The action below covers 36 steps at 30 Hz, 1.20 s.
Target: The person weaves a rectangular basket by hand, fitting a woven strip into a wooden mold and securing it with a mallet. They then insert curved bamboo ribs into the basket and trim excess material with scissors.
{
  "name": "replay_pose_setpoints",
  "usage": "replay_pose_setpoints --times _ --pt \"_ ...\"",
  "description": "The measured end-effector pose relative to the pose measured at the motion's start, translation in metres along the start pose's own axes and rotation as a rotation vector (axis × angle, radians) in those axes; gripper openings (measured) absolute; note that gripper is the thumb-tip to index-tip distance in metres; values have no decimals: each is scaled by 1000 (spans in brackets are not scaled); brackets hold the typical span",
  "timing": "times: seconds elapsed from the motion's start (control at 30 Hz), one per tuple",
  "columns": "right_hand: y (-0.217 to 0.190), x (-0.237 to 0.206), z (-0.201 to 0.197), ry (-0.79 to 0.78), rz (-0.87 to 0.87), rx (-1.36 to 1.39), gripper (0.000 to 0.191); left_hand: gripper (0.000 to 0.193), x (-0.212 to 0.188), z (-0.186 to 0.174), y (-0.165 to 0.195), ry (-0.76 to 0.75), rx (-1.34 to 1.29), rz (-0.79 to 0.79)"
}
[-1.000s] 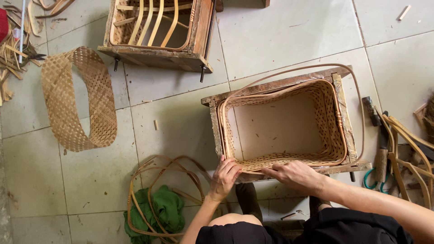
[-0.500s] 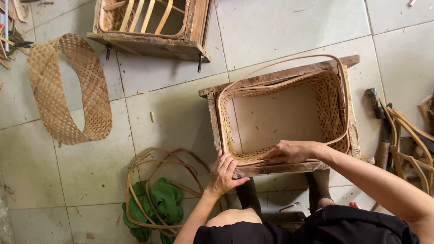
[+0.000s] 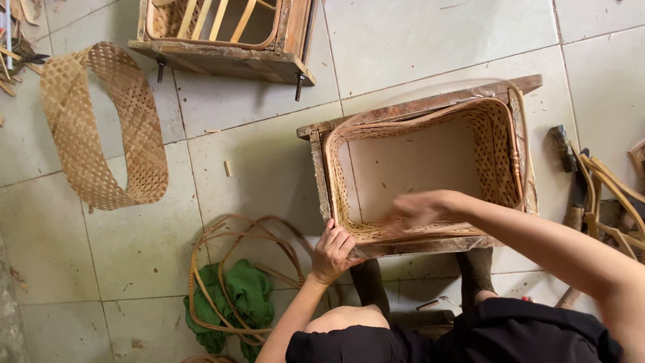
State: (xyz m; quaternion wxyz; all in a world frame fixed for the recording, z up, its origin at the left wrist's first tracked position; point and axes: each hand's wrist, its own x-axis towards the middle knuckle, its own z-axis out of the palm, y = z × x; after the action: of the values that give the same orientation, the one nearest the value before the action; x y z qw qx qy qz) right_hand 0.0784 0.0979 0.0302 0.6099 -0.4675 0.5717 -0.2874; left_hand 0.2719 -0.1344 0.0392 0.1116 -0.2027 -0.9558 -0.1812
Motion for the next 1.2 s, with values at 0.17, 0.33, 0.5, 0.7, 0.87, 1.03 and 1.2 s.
replay_pose_setpoints --times 0.17,0.33,0.5,0.7,0.87,1.03,1.2 --pt "-28 95 -45 740 155 372 40 53 5 -1 1 22 -20 -34" --pt "-39 104 -57 742 117 213 39 55 8 -5 -1 43 -10 -24" --pt "-27 90 -58 675 -4 474 35 55 8 -4 -4 35 9 -48" --pt "-27 94 -60 695 -38 487 36 54 5 2 -7 48 27 -51" --pt "-43 107 -62 764 145 299 32 56 3 8 -5 46 69 -77" --pt "-58 75 -57 904 53 -110 38 57 0 7 -2 51 43 -79" --pt "-31 -98 -48 1401 35 648 35 55 -7 6 3 1 26 -85"
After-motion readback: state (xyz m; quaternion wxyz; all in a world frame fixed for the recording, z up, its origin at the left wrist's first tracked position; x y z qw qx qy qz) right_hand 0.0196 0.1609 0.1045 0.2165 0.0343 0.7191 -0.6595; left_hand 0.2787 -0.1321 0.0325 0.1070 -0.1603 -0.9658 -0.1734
